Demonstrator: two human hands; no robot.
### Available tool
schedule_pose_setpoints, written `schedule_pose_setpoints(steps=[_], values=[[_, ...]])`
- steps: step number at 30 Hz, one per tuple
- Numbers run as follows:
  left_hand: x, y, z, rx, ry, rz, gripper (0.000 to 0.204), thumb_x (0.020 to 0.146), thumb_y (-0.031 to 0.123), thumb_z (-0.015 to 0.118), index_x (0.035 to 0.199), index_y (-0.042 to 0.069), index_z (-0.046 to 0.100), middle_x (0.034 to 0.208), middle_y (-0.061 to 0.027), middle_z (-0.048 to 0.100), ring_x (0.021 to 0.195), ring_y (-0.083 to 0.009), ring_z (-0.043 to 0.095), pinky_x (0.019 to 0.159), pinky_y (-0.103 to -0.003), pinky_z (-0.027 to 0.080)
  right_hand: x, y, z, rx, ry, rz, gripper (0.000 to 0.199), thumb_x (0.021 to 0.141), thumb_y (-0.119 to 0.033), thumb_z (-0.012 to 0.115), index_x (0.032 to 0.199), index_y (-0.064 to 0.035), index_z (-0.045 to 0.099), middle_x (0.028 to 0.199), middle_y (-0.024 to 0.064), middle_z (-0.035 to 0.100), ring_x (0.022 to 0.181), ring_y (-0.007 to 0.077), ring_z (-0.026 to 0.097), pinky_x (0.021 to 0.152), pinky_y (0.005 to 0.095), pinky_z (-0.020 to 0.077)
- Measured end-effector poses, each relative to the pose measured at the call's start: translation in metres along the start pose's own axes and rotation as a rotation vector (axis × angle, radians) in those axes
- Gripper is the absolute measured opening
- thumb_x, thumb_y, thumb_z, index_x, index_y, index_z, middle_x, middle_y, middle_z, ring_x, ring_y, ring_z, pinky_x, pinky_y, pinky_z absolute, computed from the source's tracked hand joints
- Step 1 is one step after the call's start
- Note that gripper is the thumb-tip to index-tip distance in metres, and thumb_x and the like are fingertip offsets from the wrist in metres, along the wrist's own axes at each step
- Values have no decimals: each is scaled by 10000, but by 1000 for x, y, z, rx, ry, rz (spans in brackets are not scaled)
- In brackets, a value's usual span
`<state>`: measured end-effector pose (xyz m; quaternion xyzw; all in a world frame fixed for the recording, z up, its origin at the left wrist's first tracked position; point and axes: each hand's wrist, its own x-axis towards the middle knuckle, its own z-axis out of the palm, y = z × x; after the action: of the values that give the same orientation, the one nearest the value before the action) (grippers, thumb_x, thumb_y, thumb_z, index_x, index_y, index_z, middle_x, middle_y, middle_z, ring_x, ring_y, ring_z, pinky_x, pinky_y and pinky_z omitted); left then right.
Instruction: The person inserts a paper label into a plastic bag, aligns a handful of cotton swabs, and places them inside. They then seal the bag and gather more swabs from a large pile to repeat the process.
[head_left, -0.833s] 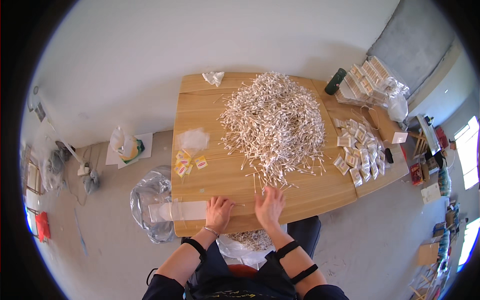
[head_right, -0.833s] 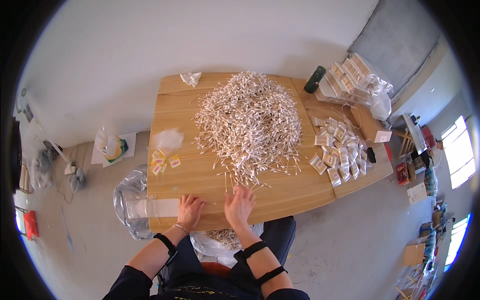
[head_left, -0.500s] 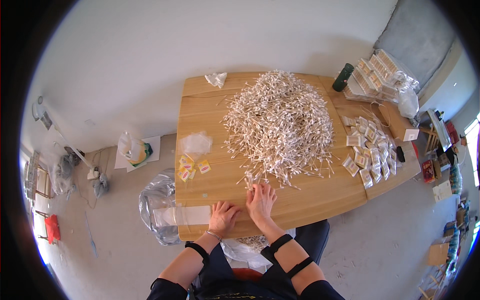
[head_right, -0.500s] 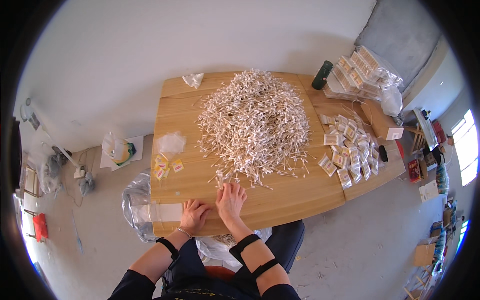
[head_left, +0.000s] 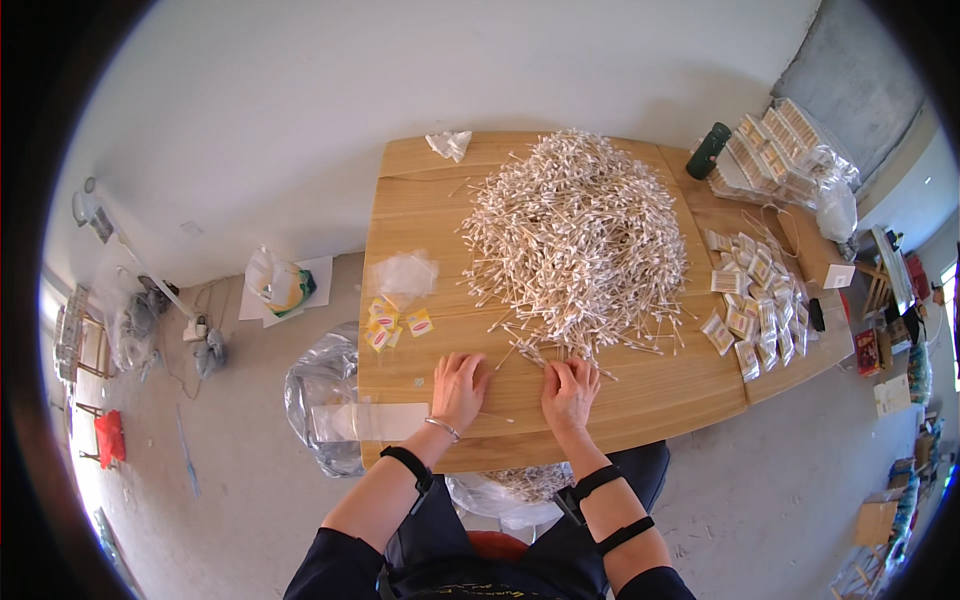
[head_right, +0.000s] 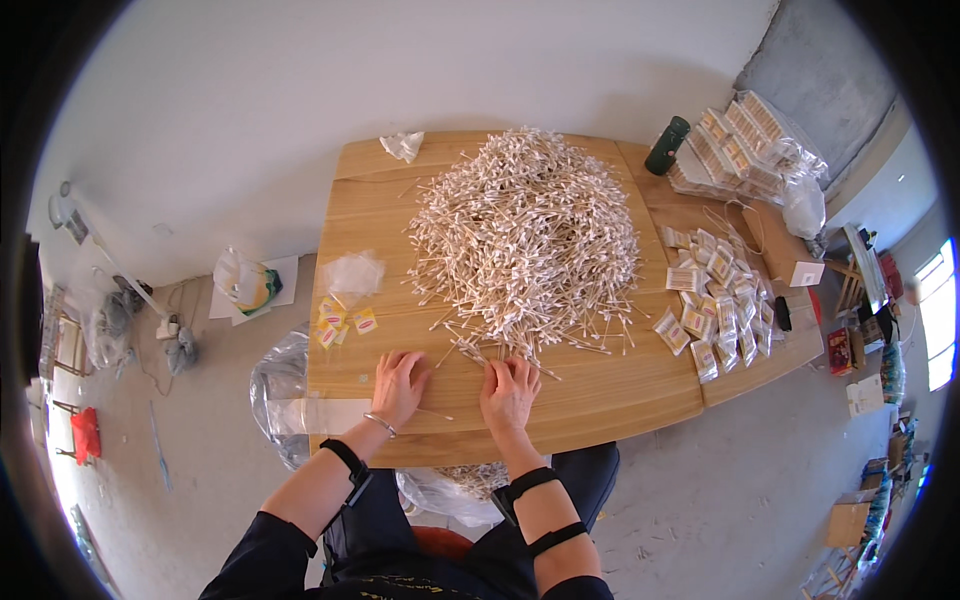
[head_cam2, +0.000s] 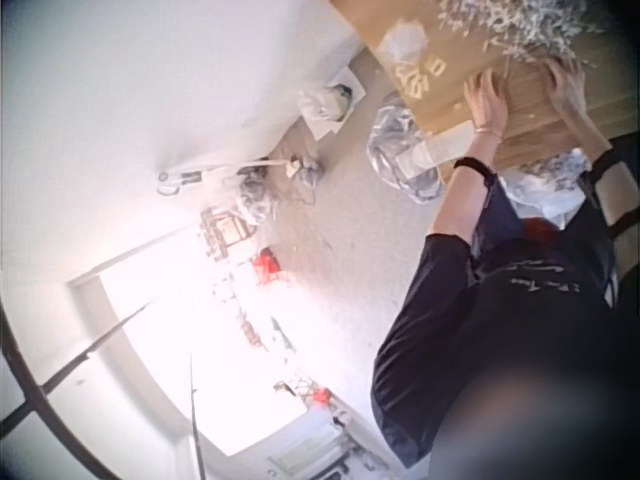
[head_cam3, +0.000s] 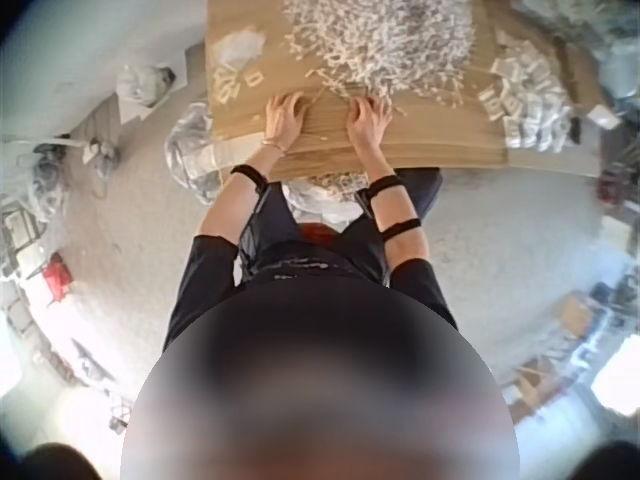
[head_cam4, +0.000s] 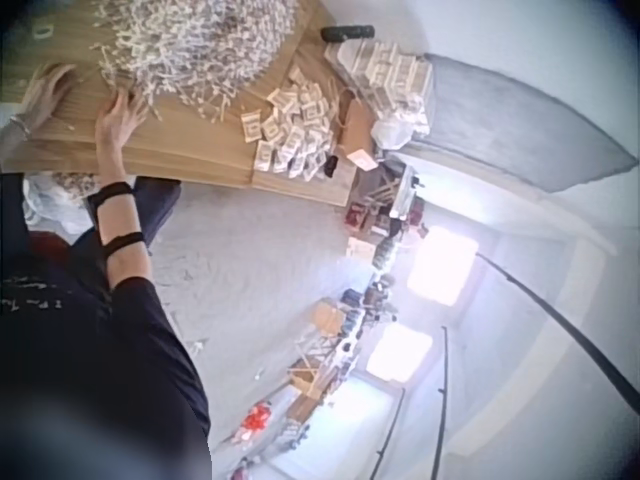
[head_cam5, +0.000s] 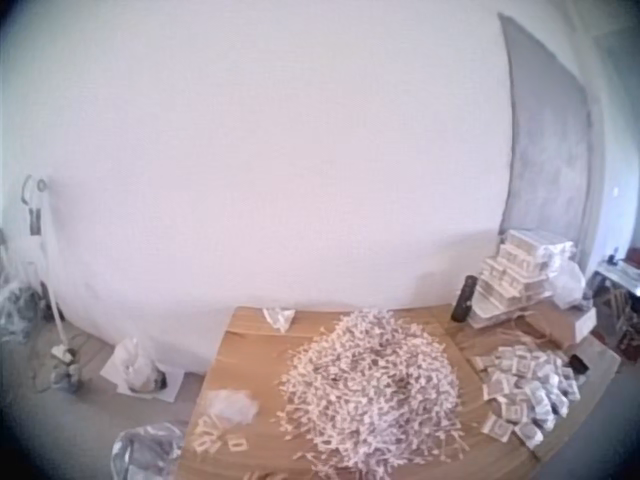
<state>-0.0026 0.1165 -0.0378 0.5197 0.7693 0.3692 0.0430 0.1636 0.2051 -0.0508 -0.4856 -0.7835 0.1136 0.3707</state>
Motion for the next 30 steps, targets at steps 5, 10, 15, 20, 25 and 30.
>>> schedule_pose_setpoints(steps=[5, 10, 15, 20, 25, 30], values=[[18, 6, 11, -1, -128, 32, 154, 770, 95, 670, 921, 69, 653, 928, -104, 607, 931, -312, 544, 840, -410, 447, 0, 0, -2, 8, -24, 10, 80, 807, -160, 673, 872, -114, 673, 966, 50, 541, 983, 296, 492, 851, 430, 392], [11, -18, 2, -33, -165, 88, 108, 767, 75, 649, 875, 70, 649, 897, -102, 604, 890, -308, 554, 805, -398, 457, 0, 6, 5, 7, 14, 44, 76, 823, -161, 656, 885, -121, 669, 986, 55, 538, 1003, 298, 482, 845, 433, 388], [-26, -15, -28, 0, -200, 233, 125, 752, 144, 685, 848, 82, 635, 928, -77, 601, 916, -295, 548, 799, -403, 450, 2, 4, 6, -33, 11, 36, 61, 820, -173, 658, 871, -142, 671, 1011, 59, 529, 1011, 313, 474, 874, 442, 381], [-44, 3, -32, 28, -168, 240, 225, 741, 192, 711, 936, 107, 638, 990, -59, 595, 971, -282, 539, 852, -397, 433, 2, -22, 7, 5, -122, -169, 41, 774, -199, 688, 813, -195, 674, 1028, 37, 530, 1022, 306, 467, 877, 453, 367], [-47, -8, -24, -43, -155, 168, 262, 753, 215, 711, 979, 109, 633, 1017, -54, 592, 996, -279, 531, 873, -402, 426, 9, -33, 17, 59, -116, -174, 47, 780, -196, 674, 765, -169, 639, 1032, 16, 533, 1010, 299, 461, 861, 450, 352], [-46, -1, -25, -83, -94, 116, 292, 756, 217, 712, 1007, 96, 626, 1053, -69, 581, 1006, -295, 523, 883, -409, 418, 20, -12, 10, -94, -93, -24, 56, 803, -193, 661, 844, -157, 650, 1052, 17, 529, 1045, 302, 441, 882, 453, 334]])
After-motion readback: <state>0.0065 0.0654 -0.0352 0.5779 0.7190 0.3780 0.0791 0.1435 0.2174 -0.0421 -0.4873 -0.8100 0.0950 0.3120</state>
